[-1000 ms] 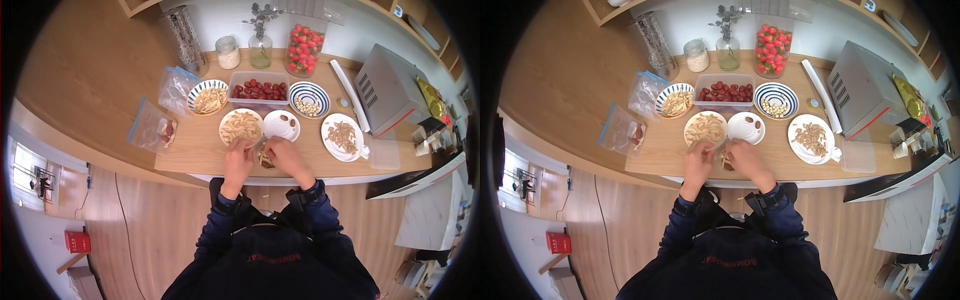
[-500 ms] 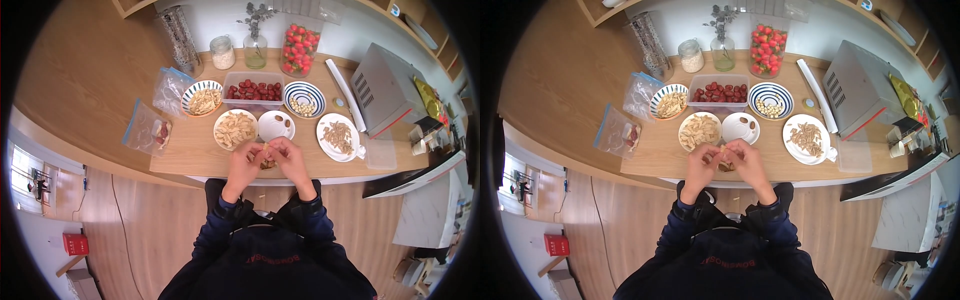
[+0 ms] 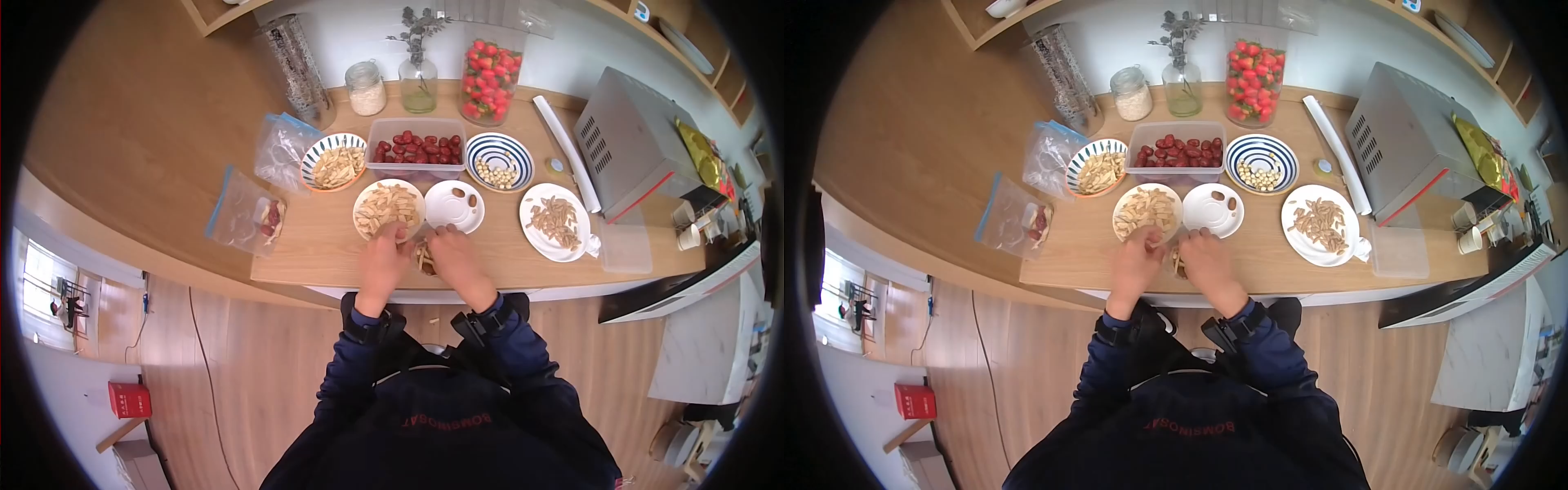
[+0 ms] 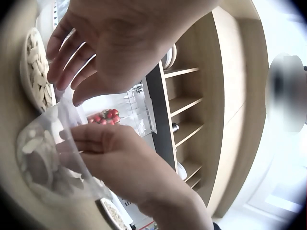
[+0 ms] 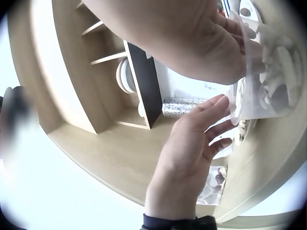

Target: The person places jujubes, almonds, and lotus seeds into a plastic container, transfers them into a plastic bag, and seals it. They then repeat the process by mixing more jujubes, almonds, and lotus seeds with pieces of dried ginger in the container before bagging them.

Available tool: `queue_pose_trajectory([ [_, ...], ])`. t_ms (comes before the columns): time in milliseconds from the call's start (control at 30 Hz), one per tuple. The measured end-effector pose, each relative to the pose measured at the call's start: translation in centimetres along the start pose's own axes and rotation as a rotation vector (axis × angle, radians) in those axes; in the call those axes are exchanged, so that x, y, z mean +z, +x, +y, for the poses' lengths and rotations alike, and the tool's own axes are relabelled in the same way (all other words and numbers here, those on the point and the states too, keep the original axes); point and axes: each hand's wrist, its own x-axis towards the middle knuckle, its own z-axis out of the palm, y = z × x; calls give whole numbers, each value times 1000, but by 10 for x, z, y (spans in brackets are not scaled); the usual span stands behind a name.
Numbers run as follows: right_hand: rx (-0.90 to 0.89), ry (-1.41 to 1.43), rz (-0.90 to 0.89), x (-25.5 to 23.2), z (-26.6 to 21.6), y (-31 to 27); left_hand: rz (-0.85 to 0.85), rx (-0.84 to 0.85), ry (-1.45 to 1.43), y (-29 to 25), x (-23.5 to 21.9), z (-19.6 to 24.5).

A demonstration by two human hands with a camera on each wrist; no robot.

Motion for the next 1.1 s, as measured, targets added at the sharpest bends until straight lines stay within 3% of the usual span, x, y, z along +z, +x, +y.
queue_pose_trajectory([
  [200, -1, 143, 52, -2, 5, 3, 103, -30, -182, -10, 1, -2],
  [400, 233, 768, 190, -28, 12, -3, 154, 14, -276, -13, -7, 10],
  [600, 464, 973, 142, -30, 14, -14, 140, 80, -276, -19, -1, 13],
  [700, 441, 1187, 128, -29, 11, -16, 113, 146, -332, -22, 1, 25],
  [800, 376, 1251, 166, -26, 2, -16, 40, 45, -505, -22, 6, 28],
  [900, 373, 1384, 230, -26, -3, -15, 98, 105, -486, -16, 8, 20],
  [1000, 370, 1159, 314, -31, -1, -15, 170, 26, -399, -3, -9, 12],
  [1100, 315, 878, 267, -28, 8, -20, 199, 79, -252, 26, -20, -8],
])
